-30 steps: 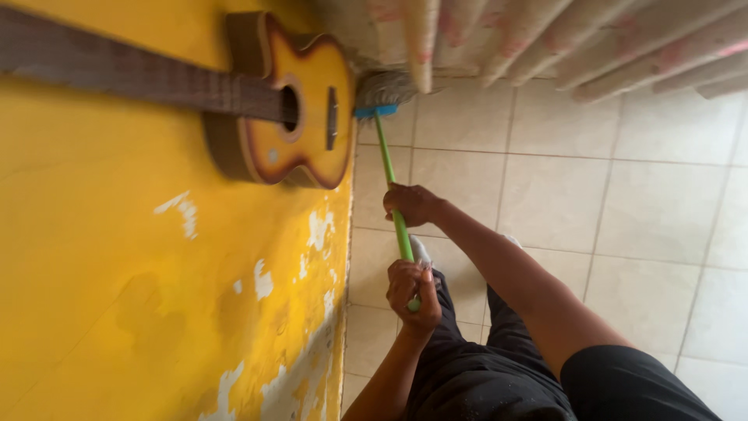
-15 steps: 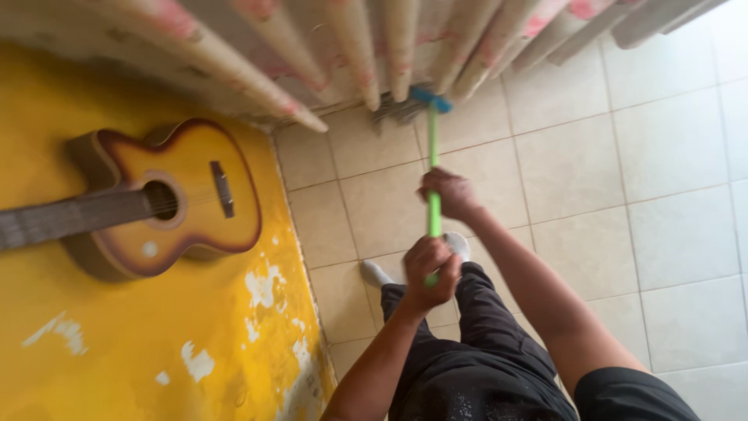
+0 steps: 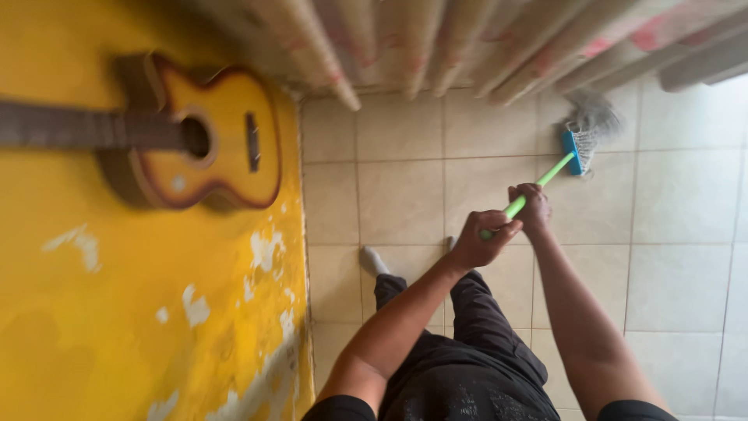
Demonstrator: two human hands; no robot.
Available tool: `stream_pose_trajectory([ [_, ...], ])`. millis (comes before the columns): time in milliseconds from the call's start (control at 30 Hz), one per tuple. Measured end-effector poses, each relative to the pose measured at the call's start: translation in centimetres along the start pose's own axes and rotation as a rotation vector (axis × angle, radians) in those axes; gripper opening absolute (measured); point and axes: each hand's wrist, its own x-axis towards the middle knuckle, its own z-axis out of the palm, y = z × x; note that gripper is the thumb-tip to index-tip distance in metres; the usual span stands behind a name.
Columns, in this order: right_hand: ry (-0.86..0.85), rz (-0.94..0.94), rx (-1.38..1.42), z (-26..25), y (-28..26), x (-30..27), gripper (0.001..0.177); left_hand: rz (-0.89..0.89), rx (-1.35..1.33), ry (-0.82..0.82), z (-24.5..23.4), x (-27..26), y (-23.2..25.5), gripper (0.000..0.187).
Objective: The person mops the tiled floor of a room by hand using a mop, moving it back and forth across different sections of the tiles.
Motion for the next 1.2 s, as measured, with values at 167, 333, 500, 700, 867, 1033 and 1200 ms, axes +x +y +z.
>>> stream_pose_trajectory([
  [167,-0.064,-0.185,0.098,9.1,-11.1,-2.9,0.024,-0.157,-0.292,0.253,-10.2,-7.9,0.3,0.024],
  [333,-0.168,-0.472,0.15,17.5,-25.7,-7.2,0.024,0.037,-0.207,0.648,-19.5,-17.5,4.2,0.026],
  [500,-0.649,-0.801,0.135,18.0,-36.5,-8.2,0.023,0.036,0.166,1.048,-20.5,-21.3,8.6,0.021],
  [700,-0.855,-1.043,0.017,15.5,-41.4,-8.2,0.023,0.353,0.47,0.92,-18.6,-19.8,10.9,0.026],
  [867,-0.85,-0.874,0.027,9.4,-39.2,-8.4,0.024,0.344,0.379,0.813,-16.9,-18.2,12.1,0.023],
  [1033,-0.727,-0.654,0.086,2.5,-31.2,-7.0,0.02,0.363,0.24,0.603,-11.3,-14.3,13.7,0.021],
  [1200,-0.459,-0.457,0.122,-0.9,-18.3,-3.8,0.012,0.474,0.299,0.353,-4.0,-7.8,10.1,0.015],
])
